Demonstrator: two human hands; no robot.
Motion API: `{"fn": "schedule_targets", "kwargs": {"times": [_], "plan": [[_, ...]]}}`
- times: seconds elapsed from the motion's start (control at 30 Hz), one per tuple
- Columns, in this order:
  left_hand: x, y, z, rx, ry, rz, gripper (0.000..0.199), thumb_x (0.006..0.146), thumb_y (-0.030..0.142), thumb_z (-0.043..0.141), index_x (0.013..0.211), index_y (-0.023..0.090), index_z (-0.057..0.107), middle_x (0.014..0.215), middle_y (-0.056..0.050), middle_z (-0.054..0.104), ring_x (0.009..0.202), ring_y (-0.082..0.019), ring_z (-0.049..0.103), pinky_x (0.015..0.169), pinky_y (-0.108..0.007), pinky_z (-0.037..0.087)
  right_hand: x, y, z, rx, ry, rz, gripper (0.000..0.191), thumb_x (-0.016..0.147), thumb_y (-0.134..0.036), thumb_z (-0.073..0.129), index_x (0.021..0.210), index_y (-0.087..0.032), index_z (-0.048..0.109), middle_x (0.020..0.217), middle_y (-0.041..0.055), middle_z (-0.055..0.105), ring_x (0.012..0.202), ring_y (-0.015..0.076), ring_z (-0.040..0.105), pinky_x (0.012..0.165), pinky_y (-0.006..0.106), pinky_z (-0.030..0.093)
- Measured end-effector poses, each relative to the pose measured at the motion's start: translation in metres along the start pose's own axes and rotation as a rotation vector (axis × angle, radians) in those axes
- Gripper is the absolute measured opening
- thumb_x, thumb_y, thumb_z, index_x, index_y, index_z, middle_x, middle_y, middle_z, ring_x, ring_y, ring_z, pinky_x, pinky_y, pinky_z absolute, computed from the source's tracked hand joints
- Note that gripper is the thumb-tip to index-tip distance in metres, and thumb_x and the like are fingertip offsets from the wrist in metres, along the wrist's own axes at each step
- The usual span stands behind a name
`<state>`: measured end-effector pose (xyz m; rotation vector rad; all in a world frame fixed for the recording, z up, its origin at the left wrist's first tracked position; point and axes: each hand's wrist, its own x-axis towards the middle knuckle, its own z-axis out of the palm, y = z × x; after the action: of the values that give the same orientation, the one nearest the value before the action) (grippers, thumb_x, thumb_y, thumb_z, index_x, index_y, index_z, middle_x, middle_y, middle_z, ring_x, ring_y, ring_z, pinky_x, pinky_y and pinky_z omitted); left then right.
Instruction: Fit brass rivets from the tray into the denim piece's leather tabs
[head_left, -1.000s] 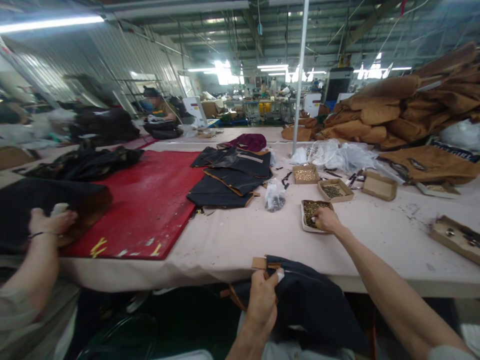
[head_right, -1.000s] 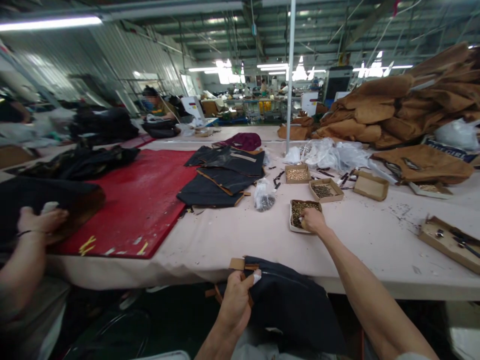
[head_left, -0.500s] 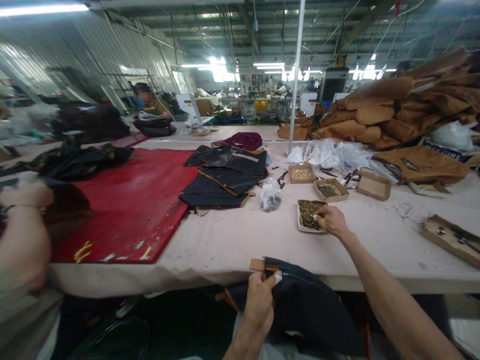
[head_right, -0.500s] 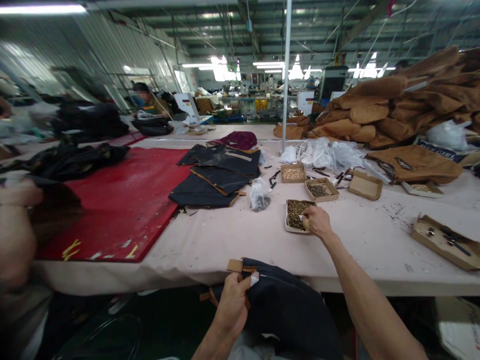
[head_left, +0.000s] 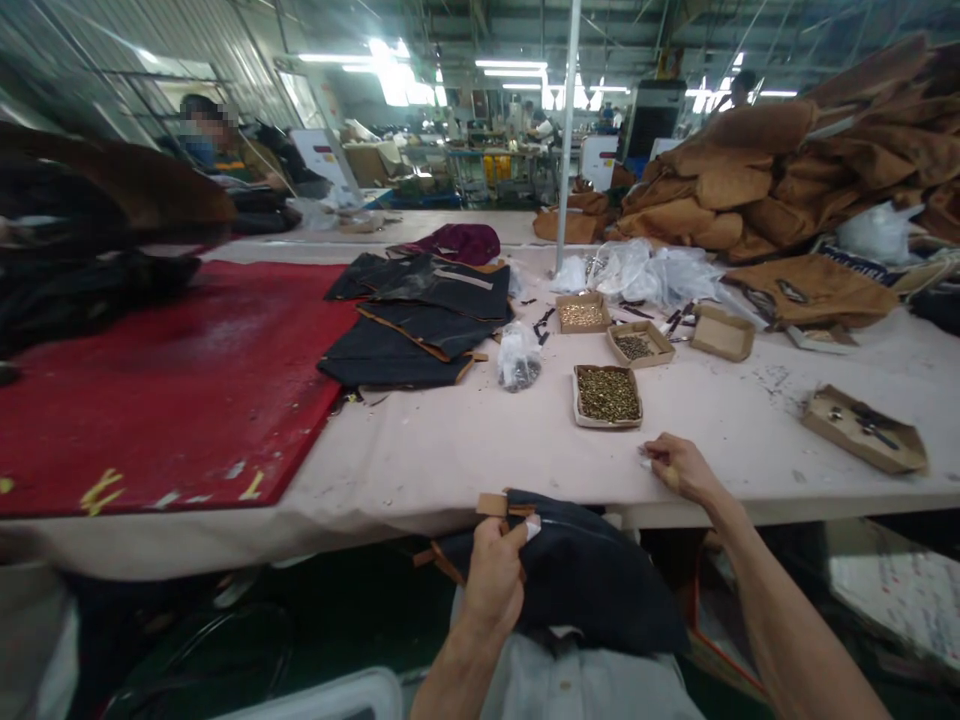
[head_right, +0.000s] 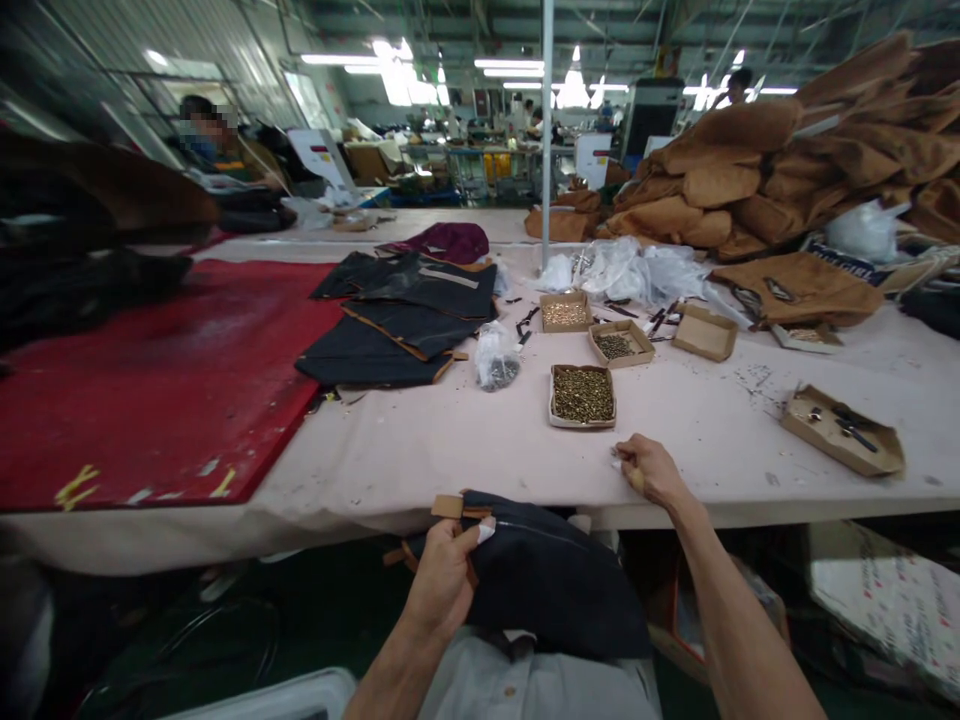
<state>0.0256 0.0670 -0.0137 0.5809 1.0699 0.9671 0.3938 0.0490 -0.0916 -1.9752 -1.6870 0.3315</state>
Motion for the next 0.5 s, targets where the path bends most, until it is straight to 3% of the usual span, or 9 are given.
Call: {"fn": "schedule_targets", "kwargs": {"times": [0.13,0.3,0.4,0.5], "plan": [[-0.001,0.000,-0.001,0.005,0.042,-0.001,0.032,0.056,0.025,0.090,0.075,0.013,0.067,0.071,0.000,0.067,0.067,-0.015,0.062,0.068,-0.027,0.050,0.000,0.009,0.002,0.036,0.003,-0.012,0.031,0.081,-0.020,0.056,0.103,-0.018,0.079,0.089,0.0064,0.072,0.076,0.0198,0.066,0.073,0.029,0.052],[-0.004,0.006,0.000,-0.013,0.030,-0.015,0.032,0.058,0.023,0.089,0.077,0.013,0.066,0.072,-0.001,0.068,0.070,-0.015,0.064,0.073,-0.027,0.051,0.006,0.013,0.009,0.025,0.012,-0.010,0.029,0.086,-0.026,0.056,0.101,-0.019,0.080,0.096,0.0077,0.075,0.083,0.0212,0.068,0.078,0.030,0.053],[-0.005,0.006,-0.001,-0.010,0.018,0.044,0.033,0.058,0.020,0.088,0.084,0.012,0.070,0.077,-0.002,0.071,0.072,-0.015,0.064,0.074,-0.026,0.051,0.006,0.013,0.010,0.004,0.014,0.000,0.027,0.085,-0.024,0.056,0.097,-0.019,0.080,0.096,0.0080,0.076,0.086,0.0224,0.069,0.082,0.031,0.052],[-0.010,0.001,-0.005,-0.006,0.070,0.106,0.030,0.058,0.021,0.088,0.080,0.012,0.070,0.078,-0.002,0.071,0.072,-0.015,0.063,0.072,-0.026,0.049,0.000,0.013,0.011,0.009,0.008,-0.001,0.026,0.083,-0.026,0.057,0.094,-0.019,0.079,0.094,0.0090,0.076,0.083,0.0236,0.068,0.080,0.033,0.053]]}}
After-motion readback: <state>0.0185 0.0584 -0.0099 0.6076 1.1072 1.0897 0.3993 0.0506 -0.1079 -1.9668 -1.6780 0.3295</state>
